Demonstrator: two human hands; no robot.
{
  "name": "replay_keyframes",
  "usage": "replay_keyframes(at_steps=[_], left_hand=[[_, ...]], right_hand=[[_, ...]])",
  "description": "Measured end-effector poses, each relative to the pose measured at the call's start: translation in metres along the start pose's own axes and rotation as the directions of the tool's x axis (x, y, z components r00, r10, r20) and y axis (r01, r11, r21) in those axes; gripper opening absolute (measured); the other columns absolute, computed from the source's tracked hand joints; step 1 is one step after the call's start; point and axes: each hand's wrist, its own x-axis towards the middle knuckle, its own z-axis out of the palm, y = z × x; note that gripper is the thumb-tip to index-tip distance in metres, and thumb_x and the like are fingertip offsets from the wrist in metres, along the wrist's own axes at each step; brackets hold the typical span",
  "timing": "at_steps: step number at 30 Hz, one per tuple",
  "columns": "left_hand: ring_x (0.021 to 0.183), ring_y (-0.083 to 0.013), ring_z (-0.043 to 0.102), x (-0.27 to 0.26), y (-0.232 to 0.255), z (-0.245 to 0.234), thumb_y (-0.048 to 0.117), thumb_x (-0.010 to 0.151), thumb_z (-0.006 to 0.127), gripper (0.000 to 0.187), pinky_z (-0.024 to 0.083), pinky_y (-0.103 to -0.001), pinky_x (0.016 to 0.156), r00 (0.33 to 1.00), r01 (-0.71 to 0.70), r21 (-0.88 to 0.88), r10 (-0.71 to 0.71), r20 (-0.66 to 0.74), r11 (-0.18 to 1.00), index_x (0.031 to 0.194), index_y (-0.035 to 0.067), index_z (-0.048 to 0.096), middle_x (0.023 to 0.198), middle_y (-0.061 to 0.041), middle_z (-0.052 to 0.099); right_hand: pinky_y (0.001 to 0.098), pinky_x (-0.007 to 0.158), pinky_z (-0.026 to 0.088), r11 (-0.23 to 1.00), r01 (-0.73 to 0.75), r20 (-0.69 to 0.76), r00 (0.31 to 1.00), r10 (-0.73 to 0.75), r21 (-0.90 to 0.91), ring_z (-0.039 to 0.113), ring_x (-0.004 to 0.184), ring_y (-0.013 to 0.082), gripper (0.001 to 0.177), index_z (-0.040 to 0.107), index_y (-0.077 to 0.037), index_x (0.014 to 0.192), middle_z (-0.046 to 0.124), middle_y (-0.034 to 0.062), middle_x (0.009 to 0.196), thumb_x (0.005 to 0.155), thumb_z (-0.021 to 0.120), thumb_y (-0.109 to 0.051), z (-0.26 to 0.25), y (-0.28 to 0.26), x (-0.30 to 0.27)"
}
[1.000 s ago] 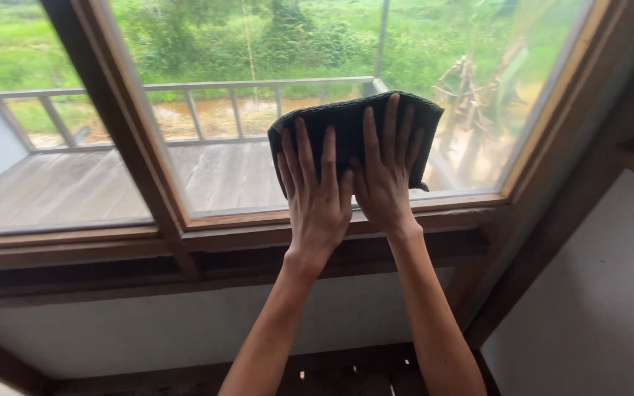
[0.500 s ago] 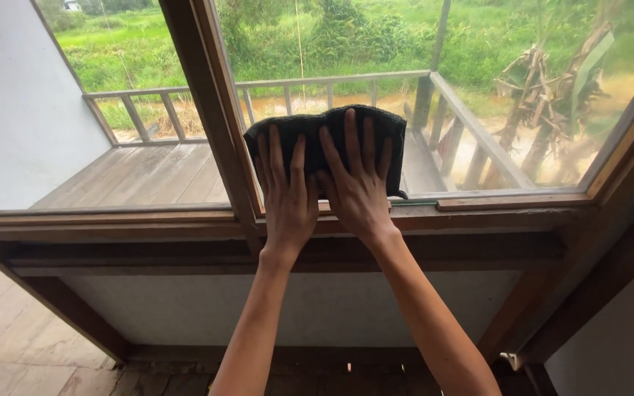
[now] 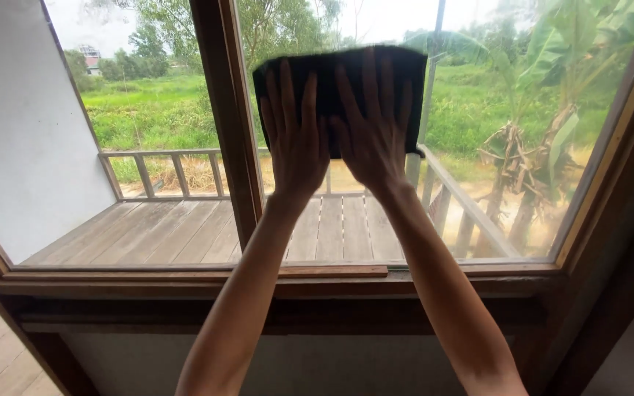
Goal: The person wipes a large window pane using a dark cloth held with both hands. The person moves the cloth in repeated vertical and horizontal strokes across the glass surface, covering the upper and lower sections of the window.
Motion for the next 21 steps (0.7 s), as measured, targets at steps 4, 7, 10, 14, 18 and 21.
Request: replay_keyframes(at_steps=[4, 7, 10, 14, 18, 21], left_hand=[[0.165, -0.0367, 0.009, 0.065, -0.005, 0.004, 0.034, 0.117, 0.031, 0.052, 0.019, -0.057, 0.138, 0.997, -0.027, 0.085, 0.033, -0.076, 0.996, 0.165, 0.016, 0.023, 0.173, -0.014, 0.008], [0.164, -0.0348, 0.007, 0.072, 0.000, -0.004, 0.029, 0.117, 0.037, 0.053, 0.016, -0.053, 0.139, 1.000, -0.006, 0.119, 0.008, -0.016, 0.993, 0.166, 0.015, 0.021, 0.173, -0.014, 0.010], [0.162, -0.0349, 0.008, 0.054, 0.005, -0.011, 0.026, 0.117, 0.040, 0.053, 0.015, -0.050, 0.139, 0.999, 0.003, 0.177, -0.011, 0.041, 0.984, 0.165, 0.014, 0.022, 0.171, -0.016, 0.012], [0.164, -0.0370, 0.010, 0.012, 0.005, -0.011, 0.032, 0.119, 0.034, 0.053, 0.019, -0.052, 0.140, 0.997, -0.031, 0.191, 0.018, 0.073, 0.981, 0.166, 0.014, 0.020, 0.172, -0.016, 0.008], [0.163, -0.0396, 0.007, -0.052, 0.011, -0.014, 0.037, 0.118, 0.027, 0.054, 0.016, -0.056, 0.138, 0.991, -0.009, 0.142, -0.009, 0.130, 0.990, 0.166, 0.013, 0.019, 0.172, -0.019, 0.007], [0.160, -0.0439, 0.008, -0.101, 0.014, -0.010, 0.033, 0.115, 0.036, 0.057, 0.014, -0.057, 0.134, 0.977, 0.005, 0.139, -0.034, 0.212, 0.990, 0.164, 0.009, 0.019, 0.169, -0.024, 0.009]], right_hand=[[0.0630, 0.128, 0.006, 0.999, -0.011, -0.052, 0.999, 0.008, -0.051, 0.013, 0.158, 0.0423, 0.055, 0.021, -0.019, 0.164, 0.021, 0.0221, 0.170, 0.116, 0.037, -0.041, -0.012, 0.013, 0.062], [0.0587, 0.121, 0.018, 0.996, -0.005, -0.073, 0.997, -0.001, -0.084, 0.027, 0.149, 0.0432, 0.054, 0.022, -0.019, 0.163, 0.033, 0.0212, 0.162, 0.116, 0.038, -0.041, -0.016, 0.015, 0.068], [0.0575, 0.118, 0.024, 0.997, 0.003, -0.081, 0.997, -0.009, -0.078, 0.038, 0.144, 0.0453, 0.052, 0.027, -0.020, 0.161, 0.044, 0.0221, 0.156, 0.115, 0.044, -0.037, -0.017, 0.009, 0.048], [0.0619, 0.130, 0.010, 0.997, -0.032, 0.005, 0.999, 0.032, -0.073, 0.015, 0.158, 0.0408, 0.054, 0.023, -0.016, 0.164, 0.025, 0.0247, 0.168, 0.117, 0.044, -0.036, -0.015, -0.002, 0.005], [0.0665, 0.135, 0.012, 0.999, -0.036, 0.054, 0.998, 0.036, -0.004, 0.003, 0.164, 0.0407, 0.057, 0.016, -0.019, 0.169, 0.001, 0.0178, 0.173, 0.118, 0.028, -0.044, -0.005, -0.015, -0.061], [0.0673, 0.131, 0.013, 0.998, -0.056, 0.093, 0.994, 0.056, 0.005, 0.007, 0.162, 0.0406, 0.057, 0.022, -0.019, 0.167, 0.005, 0.0184, 0.172, 0.116, 0.030, -0.044, 0.005, -0.023, -0.108]])
